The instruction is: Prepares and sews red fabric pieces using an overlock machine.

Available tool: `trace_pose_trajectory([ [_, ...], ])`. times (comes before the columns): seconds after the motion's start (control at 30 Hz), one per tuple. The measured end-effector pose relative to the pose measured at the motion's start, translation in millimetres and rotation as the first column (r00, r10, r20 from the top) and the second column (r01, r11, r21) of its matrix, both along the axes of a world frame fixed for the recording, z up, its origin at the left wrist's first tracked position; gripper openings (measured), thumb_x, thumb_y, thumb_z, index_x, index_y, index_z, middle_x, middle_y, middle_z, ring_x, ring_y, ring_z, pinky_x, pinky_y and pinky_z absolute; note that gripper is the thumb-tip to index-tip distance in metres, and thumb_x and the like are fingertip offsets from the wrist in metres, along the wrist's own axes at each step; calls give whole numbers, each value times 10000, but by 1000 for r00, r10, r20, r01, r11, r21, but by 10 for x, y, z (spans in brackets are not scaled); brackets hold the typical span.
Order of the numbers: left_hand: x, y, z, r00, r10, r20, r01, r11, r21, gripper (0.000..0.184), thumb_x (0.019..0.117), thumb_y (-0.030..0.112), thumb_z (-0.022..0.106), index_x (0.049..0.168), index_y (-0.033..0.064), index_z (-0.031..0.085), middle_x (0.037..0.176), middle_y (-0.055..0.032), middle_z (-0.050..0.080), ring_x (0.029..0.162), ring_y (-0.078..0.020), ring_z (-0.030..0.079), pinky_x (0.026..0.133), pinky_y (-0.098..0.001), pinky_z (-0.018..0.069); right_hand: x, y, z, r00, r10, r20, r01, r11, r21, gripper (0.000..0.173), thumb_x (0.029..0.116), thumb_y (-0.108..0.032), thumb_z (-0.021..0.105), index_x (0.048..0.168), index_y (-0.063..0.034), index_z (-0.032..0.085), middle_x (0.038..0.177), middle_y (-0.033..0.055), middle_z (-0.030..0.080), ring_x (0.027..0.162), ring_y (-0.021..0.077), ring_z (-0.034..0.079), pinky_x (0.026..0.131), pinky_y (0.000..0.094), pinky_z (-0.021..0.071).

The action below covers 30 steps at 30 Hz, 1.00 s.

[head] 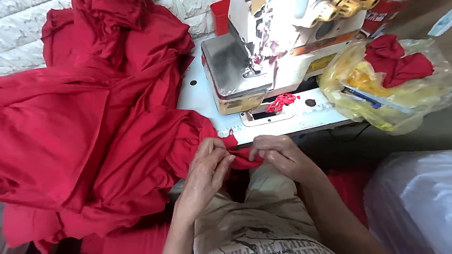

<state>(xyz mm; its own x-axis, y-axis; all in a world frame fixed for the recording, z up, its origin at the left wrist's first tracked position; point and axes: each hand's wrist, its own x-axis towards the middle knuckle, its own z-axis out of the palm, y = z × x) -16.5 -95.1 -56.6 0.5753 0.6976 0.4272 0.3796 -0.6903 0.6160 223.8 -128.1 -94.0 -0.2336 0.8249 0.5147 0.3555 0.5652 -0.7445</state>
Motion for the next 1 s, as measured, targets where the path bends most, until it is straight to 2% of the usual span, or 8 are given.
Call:
trace_pose_trajectory([
  [0.1, 6, 50, 9, 922, -128, 365, 203, 963, -175, 275, 1050, 183, 538, 858, 63, 695, 1073, -11, 691, 1181, -107, 587, 1047, -304, 462, -108, 31, -67, 972, 143, -184, -159, 985, -73, 444, 1065, -357, 502, 836, -40, 712, 914, -1, 629, 943, 13, 582, 826, 177, 482],
  [0.2, 67, 48, -58, 702, -118, 703, 486, 800, -351, 226, 1043, 248, 583, 898, 141, 720, 928, 83, 712, 912, 18, 653, 820, -187, 542, -253, 38, -150, 812, 158, -562, -273, 954, -126, 328, 1039, -313, 549, 846, -124, 735, 1082, -11, 698, 1106, 85, 621, 950, 263, 521],
  [0.27, 119, 6, -70, 600, 7, 800, 580, 686, -440, 182, 1015, 255, 625, 913, 160, 743, 869, 79, 734, 820, 28, 678, 763, -167, 564, -326, 37, -165, 804, 55, -592, -202, 962, -185, 282, 1027, -245, 554, 844, -123, 731, 1060, -21, 688, 1060, 75, 625, 905, 247, 529],
  [0.43, 165, 39, -180, 413, 177, 893, 782, 434, -447, 262, 1004, 171, 643, 1253, 90, 624, 1088, -90, 731, 962, -132, 729, 874, -296, 599, -386, 52, -169, 897, -170, -409, 117, 982, -150, 129, 1024, -144, 576, 1108, -78, 647, 960, -19, 694, 772, 24, 633, 702, 190, 544],
  [0.63, 165, 89, -222, 485, 166, 858, 753, 419, -507, 628, 1004, 245, 649, 1552, 113, 372, 1241, -108, 684, 960, -144, 733, 846, -285, 614, -134, 77, 62, 961, -27, -277, 86, 975, 205, 196, 986, -152, 612, 1160, -171, 699, 1293, -7, 633, 1207, 111, 607, 951, 261, 572],
  [0.7, 178, 96, -205, 532, 126, 837, 724, 445, -527, 681, 996, 261, 663, 1568, 105, 326, 1196, -82, 706, 943, -114, 730, 843, -259, 605, -111, 90, 153, 997, -39, -62, 54, 962, 267, 225, 958, -146, 616, 1135, -206, 741, 1378, 20, 603, 1318, 142, 517, 1101, 329, 440],
  [0.83, 179, 96, -146, 701, 0, 713, 593, 556, -582, 680, 998, 150, 619, 1561, 20, 260, 1119, -50, 733, 1008, -106, 713, 937, -302, 574, -107, 145, 216, 971, -228, 79, 177, 896, 407, 180, 933, -132, 654, 972, -173, 825, 1237, 69, 692, 1063, 113, 589, 953, 293, 441],
  [1.0, 168, 56, -62, 776, 54, 629, 465, 625, -627, 478, 969, -7, 607, 1423, -49, 462, 986, -38, 753, 905, -90, 721, 872, -290, 592, -2, 187, 278, 951, -302, 69, 247, 873, 421, 103, 886, -63, 685, 916, -53, 784, 1039, 69, 728, 1003, 122, 661, 877, 254, 542],
])
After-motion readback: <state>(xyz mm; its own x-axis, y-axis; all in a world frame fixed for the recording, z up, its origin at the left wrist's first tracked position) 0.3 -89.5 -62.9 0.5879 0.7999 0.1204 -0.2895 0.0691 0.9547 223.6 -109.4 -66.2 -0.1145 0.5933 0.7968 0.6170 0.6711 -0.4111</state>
